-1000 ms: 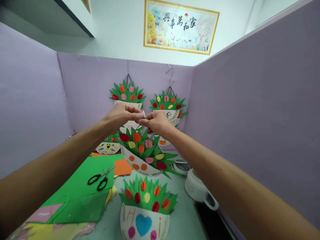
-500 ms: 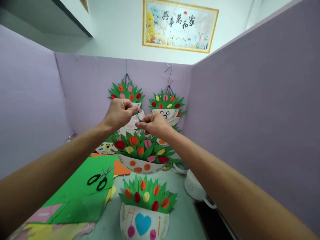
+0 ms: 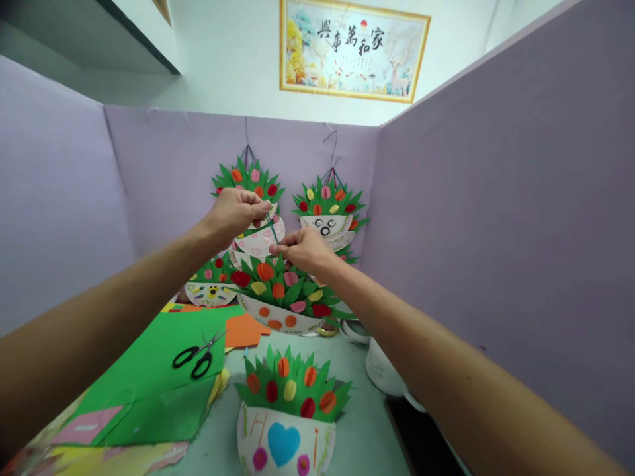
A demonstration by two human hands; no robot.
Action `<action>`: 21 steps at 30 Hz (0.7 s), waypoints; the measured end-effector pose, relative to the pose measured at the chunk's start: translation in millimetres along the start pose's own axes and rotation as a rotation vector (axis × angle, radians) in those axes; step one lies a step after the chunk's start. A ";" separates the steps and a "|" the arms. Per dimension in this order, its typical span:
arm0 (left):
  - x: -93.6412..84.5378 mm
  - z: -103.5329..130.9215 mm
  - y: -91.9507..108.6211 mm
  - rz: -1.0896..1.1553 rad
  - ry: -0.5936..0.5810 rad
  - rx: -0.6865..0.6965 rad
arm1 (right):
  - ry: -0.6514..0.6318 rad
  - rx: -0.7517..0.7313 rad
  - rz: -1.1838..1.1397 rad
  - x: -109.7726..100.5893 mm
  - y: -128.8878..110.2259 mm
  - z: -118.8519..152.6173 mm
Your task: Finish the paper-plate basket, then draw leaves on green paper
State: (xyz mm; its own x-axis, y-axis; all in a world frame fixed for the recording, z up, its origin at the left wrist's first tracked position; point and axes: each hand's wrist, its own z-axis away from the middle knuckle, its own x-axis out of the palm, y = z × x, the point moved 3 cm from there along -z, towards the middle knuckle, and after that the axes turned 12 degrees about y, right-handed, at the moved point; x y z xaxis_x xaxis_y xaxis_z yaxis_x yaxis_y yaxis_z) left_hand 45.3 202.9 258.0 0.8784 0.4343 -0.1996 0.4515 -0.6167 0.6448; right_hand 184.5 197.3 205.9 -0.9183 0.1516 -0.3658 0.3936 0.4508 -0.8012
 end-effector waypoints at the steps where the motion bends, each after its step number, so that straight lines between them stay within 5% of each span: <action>1: 0.6 -2.0 0.3 0.009 -0.015 -0.011 | 0.012 0.022 -0.025 -1.6 -0.5 -1.9; 9: -22.6 -4.8 -1.9 0.032 0.080 -0.012 | -0.020 0.123 -0.009 -11.5 -30.6 -39.2; 12: -46.4 30.3 -7.2 0.041 0.246 0.035 | -0.039 0.108 0.076 -6.3 -41.6 -57.7; 14: -55.6 69.5 -14.1 0.016 0.257 0.020 | -0.029 0.083 0.143 -0.9 -48.5 -70.6; 17: -51.9 138.5 -29.7 0.001 0.066 -0.028 | 0.005 0.025 0.240 7.9 -60.8 -91.5; 20: -34.7 205.5 -52.7 0.125 -0.332 -0.352 | 0.050 -0.039 0.330 15.9 -75.1 -115.6; 21: -31.9 223.6 -57.9 0.140 -0.378 -0.409 | 0.069 -0.061 0.359 18.4 -79.6 -124.3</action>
State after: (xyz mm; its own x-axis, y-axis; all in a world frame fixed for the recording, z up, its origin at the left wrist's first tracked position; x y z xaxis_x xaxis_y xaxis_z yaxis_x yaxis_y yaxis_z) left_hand 26.2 77.9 62.1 0.9544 0.0555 -0.2934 0.2956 -0.3149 0.9019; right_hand 130.8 273.5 321.8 -0.7238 0.3675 -0.5840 0.6897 0.4098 -0.5969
